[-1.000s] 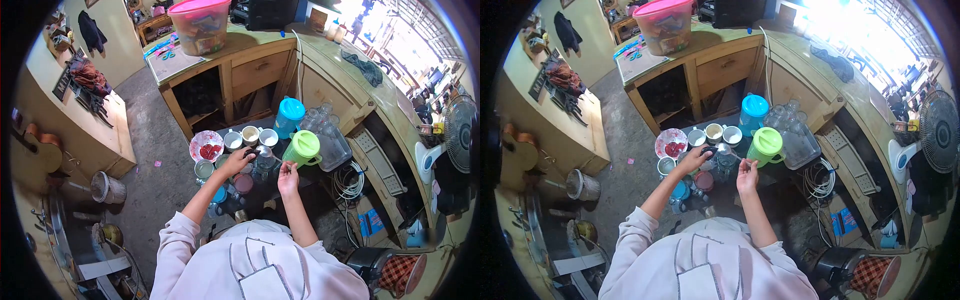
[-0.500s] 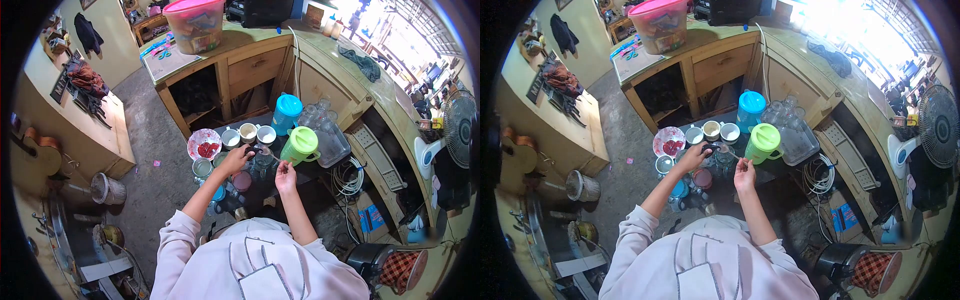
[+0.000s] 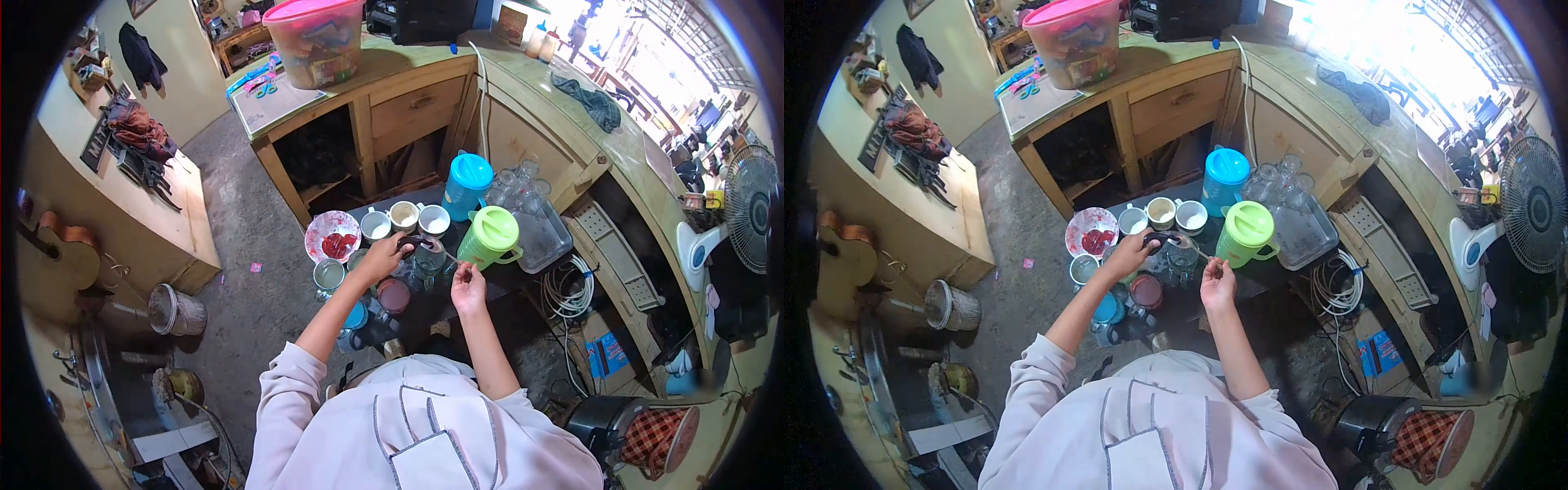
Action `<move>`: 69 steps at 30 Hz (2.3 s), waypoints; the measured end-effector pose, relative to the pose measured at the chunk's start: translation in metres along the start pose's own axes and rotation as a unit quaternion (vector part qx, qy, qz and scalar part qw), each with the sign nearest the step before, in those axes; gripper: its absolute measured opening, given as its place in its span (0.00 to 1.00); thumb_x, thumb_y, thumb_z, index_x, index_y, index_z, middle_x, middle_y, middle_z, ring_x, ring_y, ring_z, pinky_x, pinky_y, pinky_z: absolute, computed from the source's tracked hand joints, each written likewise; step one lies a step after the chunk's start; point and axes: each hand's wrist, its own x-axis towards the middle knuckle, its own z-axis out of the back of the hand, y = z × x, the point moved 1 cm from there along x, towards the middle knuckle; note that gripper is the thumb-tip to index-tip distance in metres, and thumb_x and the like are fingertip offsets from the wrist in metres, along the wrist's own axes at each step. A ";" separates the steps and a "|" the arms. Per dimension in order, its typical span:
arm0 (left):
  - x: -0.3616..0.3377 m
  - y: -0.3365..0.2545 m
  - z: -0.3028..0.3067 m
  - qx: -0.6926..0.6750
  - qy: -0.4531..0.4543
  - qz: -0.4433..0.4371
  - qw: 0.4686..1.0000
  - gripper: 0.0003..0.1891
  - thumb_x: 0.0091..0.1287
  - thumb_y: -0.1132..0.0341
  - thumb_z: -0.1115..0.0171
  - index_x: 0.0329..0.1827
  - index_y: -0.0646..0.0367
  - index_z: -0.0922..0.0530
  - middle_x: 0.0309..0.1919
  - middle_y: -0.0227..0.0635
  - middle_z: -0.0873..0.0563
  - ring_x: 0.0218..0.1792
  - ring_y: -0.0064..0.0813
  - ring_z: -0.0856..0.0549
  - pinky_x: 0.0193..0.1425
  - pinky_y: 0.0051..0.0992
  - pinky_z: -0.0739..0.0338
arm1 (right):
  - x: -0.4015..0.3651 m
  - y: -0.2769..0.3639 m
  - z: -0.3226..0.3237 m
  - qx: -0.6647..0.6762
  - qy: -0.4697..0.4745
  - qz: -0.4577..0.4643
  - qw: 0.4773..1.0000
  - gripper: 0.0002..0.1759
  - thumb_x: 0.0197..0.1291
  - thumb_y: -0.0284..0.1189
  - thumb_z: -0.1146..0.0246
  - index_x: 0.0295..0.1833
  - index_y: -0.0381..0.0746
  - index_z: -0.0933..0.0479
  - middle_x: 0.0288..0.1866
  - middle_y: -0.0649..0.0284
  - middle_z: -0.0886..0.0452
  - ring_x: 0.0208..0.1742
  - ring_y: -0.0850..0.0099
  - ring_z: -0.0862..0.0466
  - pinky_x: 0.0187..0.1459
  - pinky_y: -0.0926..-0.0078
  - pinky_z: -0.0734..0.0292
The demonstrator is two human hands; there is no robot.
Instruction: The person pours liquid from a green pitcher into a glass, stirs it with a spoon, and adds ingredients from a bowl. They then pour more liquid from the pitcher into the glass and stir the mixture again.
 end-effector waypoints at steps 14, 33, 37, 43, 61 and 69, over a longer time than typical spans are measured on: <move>0.016 0.029 0.040 0.040 -0.150 -0.104 0.982 0.13 0.63 0.64 0.45 0.47 0.60 0.34 0.33 0.51 0.21 0.35 0.46 0.20 0.37 0.39 0.29 | -0.013 0.010 -0.022 0.034 0.089 -0.036 0.995 0.06 0.64 0.23 0.51 0.39 0.31 0.30 0.31 0.58 0.25 0.27 0.74 0.22 0.32 0.82 0.20; -0.024 0.228 0.068 0.141 -0.166 0.270 0.938 0.26 0.52 0.66 0.42 0.55 0.64 0.34 0.45 0.61 0.24 0.49 0.58 0.25 0.55 0.41 0.31 | -0.001 0.019 0.009 -0.002 0.034 0.024 0.999 0.10 0.64 0.28 0.48 0.34 0.32 0.29 0.29 0.59 0.24 0.26 0.74 0.24 0.34 0.80 0.22; -0.023 0.211 0.070 0.181 -0.130 0.306 0.925 0.27 0.54 0.64 0.43 0.57 0.65 0.33 0.50 0.60 0.28 0.51 0.56 0.26 0.56 0.42 0.30 | -0.004 0.010 0.008 -0.064 -0.009 0.124 0.990 0.13 0.66 0.33 0.49 0.34 0.34 0.29 0.31 0.60 0.25 0.26 0.74 0.24 0.34 0.79 0.24; -0.018 0.177 0.060 0.217 -0.320 0.189 0.903 0.25 0.56 0.64 0.45 0.58 0.64 0.33 0.46 0.56 0.26 0.47 0.54 0.25 0.55 0.45 0.32 | -0.013 -0.002 -0.007 -0.336 0.104 0.270 0.896 0.13 0.68 0.35 0.52 0.35 0.36 0.33 0.32 0.61 0.27 0.28 0.74 0.22 0.31 0.78 0.24; -0.055 0.011 -0.186 -0.214 -0.170 0.209 0.939 0.31 0.54 0.72 0.42 0.59 0.72 0.45 0.55 0.57 0.39 0.60 0.49 0.38 0.66 0.35 0.44 | 0.022 -0.033 -0.013 -0.448 0.086 0.278 0.846 0.15 0.67 0.32 0.54 0.34 0.31 0.33 0.26 0.58 0.26 0.22 0.70 0.20 0.26 0.76 0.23; -0.036 0.025 -0.180 -0.204 -0.192 0.209 0.937 0.20 0.58 0.70 0.45 0.51 0.71 0.37 0.51 0.54 0.32 0.54 0.48 0.32 0.60 0.34 0.38 | 0.023 -0.035 -0.014 -0.466 0.101 0.280 0.833 0.14 0.68 0.33 0.54 0.34 0.32 0.34 0.26 0.58 0.26 0.23 0.70 0.20 0.27 0.76 0.23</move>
